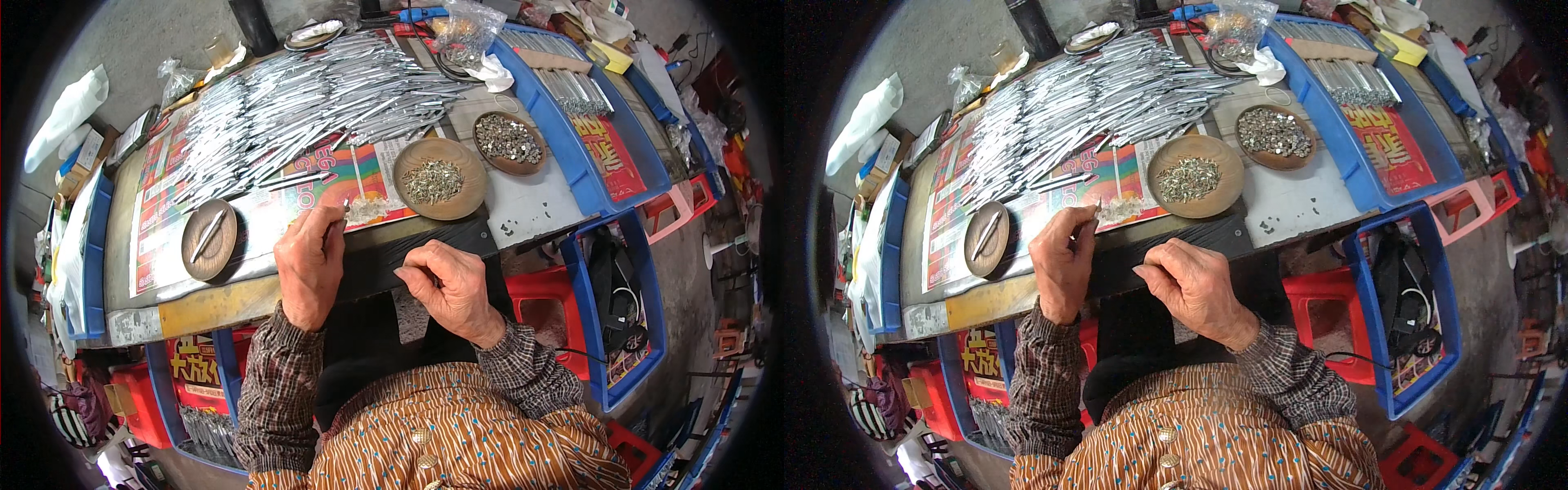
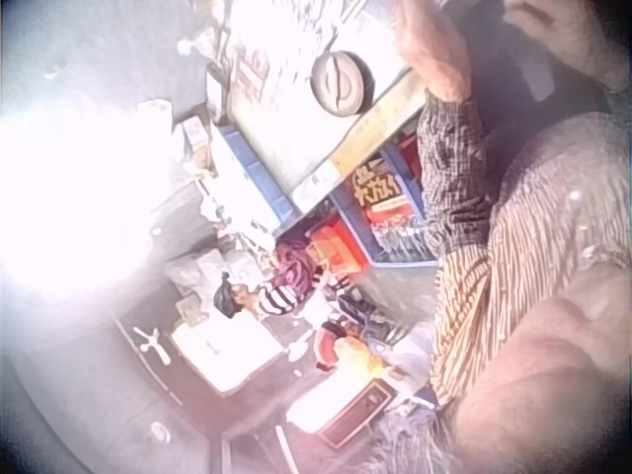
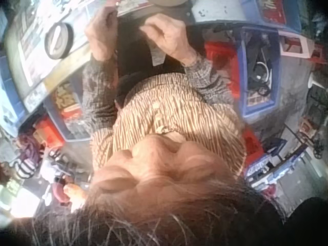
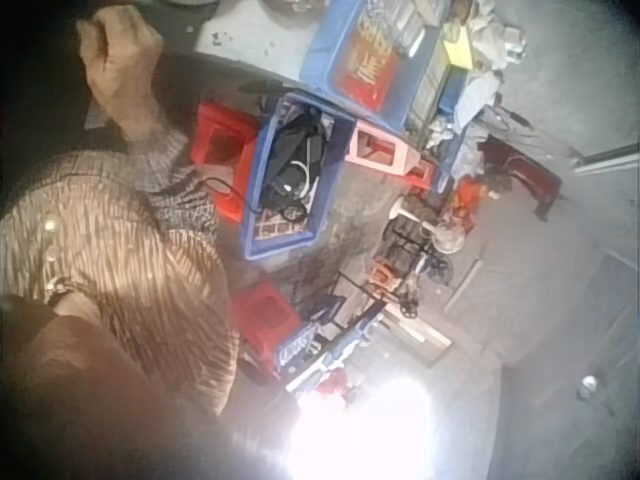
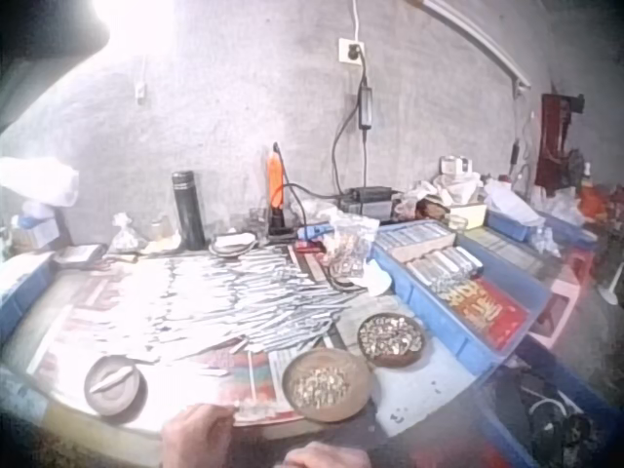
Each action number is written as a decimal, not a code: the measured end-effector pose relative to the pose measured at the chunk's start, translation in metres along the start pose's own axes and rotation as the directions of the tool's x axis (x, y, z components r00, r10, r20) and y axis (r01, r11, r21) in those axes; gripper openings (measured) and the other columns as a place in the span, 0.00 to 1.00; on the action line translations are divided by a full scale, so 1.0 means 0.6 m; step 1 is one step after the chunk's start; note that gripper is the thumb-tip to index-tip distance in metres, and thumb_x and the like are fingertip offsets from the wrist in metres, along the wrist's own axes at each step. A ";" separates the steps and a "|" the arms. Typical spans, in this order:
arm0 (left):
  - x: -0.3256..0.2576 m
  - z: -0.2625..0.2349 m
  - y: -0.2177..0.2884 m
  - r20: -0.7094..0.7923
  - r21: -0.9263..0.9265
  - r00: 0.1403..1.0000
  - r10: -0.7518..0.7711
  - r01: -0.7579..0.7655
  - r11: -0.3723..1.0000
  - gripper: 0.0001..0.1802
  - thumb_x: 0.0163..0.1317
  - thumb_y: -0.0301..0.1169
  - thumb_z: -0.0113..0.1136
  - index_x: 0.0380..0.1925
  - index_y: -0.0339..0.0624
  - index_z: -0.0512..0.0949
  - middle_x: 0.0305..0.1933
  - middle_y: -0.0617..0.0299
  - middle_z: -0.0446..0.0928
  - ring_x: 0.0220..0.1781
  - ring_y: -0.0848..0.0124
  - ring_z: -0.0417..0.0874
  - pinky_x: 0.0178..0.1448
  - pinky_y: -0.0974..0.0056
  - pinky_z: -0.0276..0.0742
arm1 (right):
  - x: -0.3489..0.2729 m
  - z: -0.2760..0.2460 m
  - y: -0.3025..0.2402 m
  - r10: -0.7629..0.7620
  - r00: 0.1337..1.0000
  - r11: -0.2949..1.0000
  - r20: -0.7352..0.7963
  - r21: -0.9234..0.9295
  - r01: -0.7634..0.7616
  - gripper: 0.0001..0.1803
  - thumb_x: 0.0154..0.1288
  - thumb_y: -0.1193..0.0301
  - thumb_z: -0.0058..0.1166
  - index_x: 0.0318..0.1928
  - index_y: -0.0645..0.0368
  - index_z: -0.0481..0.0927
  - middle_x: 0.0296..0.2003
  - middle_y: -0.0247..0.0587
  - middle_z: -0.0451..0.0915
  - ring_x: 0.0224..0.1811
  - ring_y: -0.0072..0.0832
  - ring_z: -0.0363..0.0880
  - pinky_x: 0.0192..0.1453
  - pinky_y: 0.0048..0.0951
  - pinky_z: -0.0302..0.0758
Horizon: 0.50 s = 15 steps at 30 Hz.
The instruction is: The person assembles metal components by picking up metal strips and small clips from trays, attaching the clips onto the strips by hand, and placing the assembled pieces into a small dish.
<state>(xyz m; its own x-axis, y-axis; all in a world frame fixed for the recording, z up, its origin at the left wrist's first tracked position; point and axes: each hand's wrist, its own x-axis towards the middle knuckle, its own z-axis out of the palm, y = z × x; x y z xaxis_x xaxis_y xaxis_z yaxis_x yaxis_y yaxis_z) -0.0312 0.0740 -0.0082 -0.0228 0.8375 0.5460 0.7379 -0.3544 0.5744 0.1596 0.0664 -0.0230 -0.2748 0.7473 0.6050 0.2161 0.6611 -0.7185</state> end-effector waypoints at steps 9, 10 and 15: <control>0.002 0.001 -0.003 -0.016 -0.035 1.000 -0.004 0.004 0.999 0.08 0.55 0.16 0.59 0.36 0.33 0.77 0.31 0.50 0.80 0.31 0.60 0.82 0.36 0.63 0.76 | 0.001 0.001 -0.001 -0.003 1.000 1.000 0.004 -0.004 0.003 0.07 0.59 0.78 0.62 0.31 0.63 0.75 0.23 0.35 0.76 0.19 0.21 0.70 0.23 0.23 0.67; 0.002 0.002 -0.002 -0.028 -0.064 1.000 -0.010 0.009 0.998 0.08 0.54 0.15 0.58 0.35 0.35 0.76 0.30 0.50 0.78 0.31 0.53 0.80 0.35 0.59 0.75 | 0.001 0.001 -0.001 -0.003 1.000 1.000 0.004 -0.004 0.003 0.07 0.59 0.78 0.62 0.31 0.63 0.75 0.23 0.35 0.76 0.19 0.21 0.70 0.23 0.23 0.67; 0.002 -0.002 0.000 0.002 -0.017 1.000 -0.020 0.020 1.000 0.09 0.56 0.15 0.59 0.38 0.31 0.79 0.32 0.51 0.81 0.31 0.68 0.84 0.37 0.67 0.77 | 0.001 0.000 -0.002 0.003 1.000 1.000 -0.001 0.000 -0.003 0.07 0.58 0.78 0.62 0.31 0.63 0.75 0.23 0.35 0.76 0.19 0.22 0.70 0.23 0.23 0.67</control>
<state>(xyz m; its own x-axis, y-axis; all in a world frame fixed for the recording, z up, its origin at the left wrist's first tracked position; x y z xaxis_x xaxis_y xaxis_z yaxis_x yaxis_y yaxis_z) -0.0323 0.0747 -0.0067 -0.0365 0.8454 0.5329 0.7261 -0.3440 0.5954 0.1589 0.0662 -0.0221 -0.2734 0.7494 0.6030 0.2165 0.6588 -0.7205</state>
